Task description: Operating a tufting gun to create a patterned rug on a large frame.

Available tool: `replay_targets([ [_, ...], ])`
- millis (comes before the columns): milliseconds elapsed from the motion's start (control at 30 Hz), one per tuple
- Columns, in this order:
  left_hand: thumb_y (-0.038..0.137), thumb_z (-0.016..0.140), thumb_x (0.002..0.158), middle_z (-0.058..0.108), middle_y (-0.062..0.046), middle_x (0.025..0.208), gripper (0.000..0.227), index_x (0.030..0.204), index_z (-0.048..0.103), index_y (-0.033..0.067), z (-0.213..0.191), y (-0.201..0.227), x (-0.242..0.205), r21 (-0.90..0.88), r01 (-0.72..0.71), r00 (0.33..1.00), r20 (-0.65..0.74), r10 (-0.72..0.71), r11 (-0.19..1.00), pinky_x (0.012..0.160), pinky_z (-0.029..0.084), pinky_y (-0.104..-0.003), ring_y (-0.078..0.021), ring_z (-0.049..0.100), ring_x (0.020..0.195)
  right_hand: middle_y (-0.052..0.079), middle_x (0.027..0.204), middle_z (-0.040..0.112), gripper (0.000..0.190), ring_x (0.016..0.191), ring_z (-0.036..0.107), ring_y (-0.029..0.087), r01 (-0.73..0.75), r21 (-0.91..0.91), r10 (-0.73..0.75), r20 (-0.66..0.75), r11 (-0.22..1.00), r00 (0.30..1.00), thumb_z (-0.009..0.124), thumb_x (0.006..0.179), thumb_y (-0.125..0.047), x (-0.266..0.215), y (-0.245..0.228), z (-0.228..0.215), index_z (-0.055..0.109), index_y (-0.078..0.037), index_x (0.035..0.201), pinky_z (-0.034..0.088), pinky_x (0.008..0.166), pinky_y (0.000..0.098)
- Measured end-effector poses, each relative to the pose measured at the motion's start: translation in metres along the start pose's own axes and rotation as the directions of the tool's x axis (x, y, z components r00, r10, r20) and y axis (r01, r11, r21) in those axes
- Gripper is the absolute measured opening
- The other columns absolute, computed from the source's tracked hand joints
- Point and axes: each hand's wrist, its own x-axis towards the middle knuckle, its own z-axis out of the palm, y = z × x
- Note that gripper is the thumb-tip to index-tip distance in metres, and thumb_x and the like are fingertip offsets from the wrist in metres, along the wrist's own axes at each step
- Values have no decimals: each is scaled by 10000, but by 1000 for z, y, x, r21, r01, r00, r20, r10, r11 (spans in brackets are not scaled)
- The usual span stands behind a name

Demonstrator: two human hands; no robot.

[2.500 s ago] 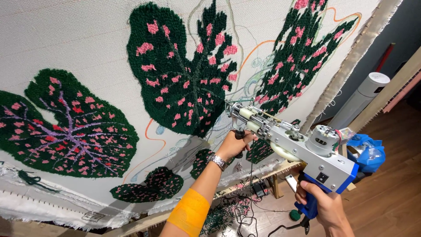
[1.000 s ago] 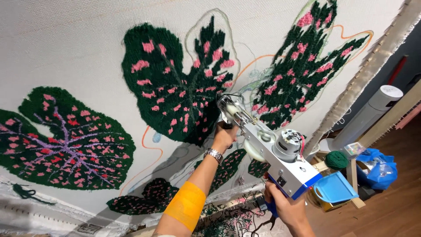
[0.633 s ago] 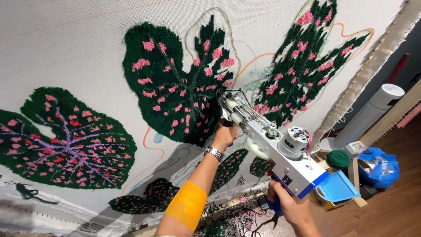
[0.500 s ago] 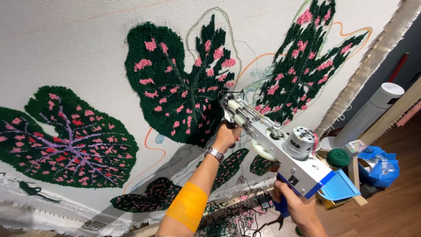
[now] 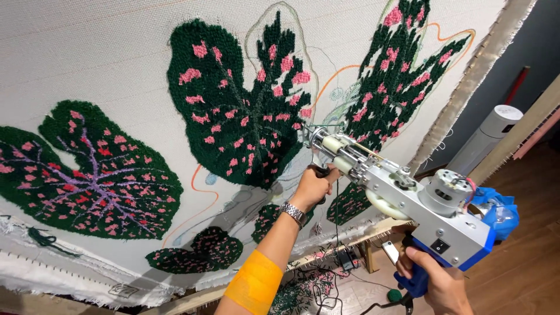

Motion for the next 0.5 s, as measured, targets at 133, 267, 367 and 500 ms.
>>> replay_targets([
  [133, 236, 717, 928, 652, -5, 667, 218, 901, 731, 20, 0, 13, -6, 136, -23, 1000, 3, 23, 990, 520, 467, -277, -86, 582, 542, 118, 636, 513, 291, 538, 479, 204, -5, 13, 5, -12, 1000, 1000, 624, 863, -63, -8, -8, 6, 602, 137, 1074, 408, 496, 357],
  [267, 247, 740, 935, 670, -27, 694, 245, 873, 715, 11, 0, 12, -11, 180, 11, 999, 33, -18, 984, 526, 454, -277, -86, 605, 588, 123, 633, 514, 263, 535, 486, 210, -5, 15, 5, -34, 1000, 999, 621, 856, -58, -8, 2, -2, 584, 109, 1055, 419, 489, 365],
  [367, 188, 707, 910, 731, -10, 867, 180, 998, 720, 32, -6, -13, -5, 39, -3, 994, 112, -1, 999, 598, 503, -267, -82, 668, 733, 130, 657, 518, 223, 544, 481, 210, 3, 46, -2, -30, 999, 1000, 627, 871, -45, -10, 9, -8, 544, 97, 1021, 423, 493, 369],
  [500, 283, 765, 961, 768, -66, 1107, 432, 1239, 648, -27, -26, -8, -12, -265, 55, 990, 141, -18, 963, 873, 519, -250, -112, 688, 999, 138, 737, 551, 228, 582, 479, 188, 30, 63, -26, -76, 998, 997, 601, 848, -36, -13, 5, -5, 536, 65, 1041, 412, 491, 363],
])
